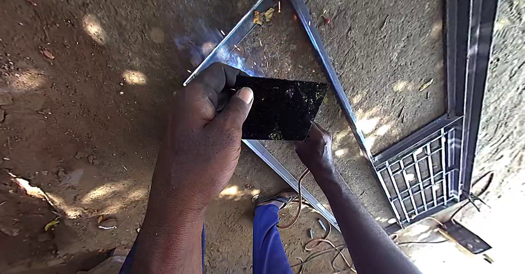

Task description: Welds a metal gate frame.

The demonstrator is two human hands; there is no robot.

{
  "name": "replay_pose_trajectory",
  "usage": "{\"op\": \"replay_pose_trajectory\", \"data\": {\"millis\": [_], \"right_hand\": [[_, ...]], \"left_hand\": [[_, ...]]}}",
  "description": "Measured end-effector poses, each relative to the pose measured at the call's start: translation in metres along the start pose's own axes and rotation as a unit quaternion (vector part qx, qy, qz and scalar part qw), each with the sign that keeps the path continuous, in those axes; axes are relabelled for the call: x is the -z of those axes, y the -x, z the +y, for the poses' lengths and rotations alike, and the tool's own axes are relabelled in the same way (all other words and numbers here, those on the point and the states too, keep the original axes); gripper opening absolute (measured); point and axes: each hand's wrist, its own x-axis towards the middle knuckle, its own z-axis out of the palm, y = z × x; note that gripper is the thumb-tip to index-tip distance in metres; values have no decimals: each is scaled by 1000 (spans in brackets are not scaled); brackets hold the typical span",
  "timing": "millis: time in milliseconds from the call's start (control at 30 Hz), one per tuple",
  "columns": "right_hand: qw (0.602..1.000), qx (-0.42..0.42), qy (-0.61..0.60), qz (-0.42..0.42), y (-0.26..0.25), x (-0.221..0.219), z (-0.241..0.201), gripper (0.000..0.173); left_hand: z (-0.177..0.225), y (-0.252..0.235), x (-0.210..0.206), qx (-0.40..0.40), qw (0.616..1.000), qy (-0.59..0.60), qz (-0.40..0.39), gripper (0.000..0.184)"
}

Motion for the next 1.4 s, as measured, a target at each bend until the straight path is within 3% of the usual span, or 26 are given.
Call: {"op": "replay_pose_trajectory", "data": {"millis": [1400], "right_hand": [[1000,4,14,12,-2,-5,2,52]], "left_hand": [[-3,1,-3,2,1000,3,-2,13]]}}
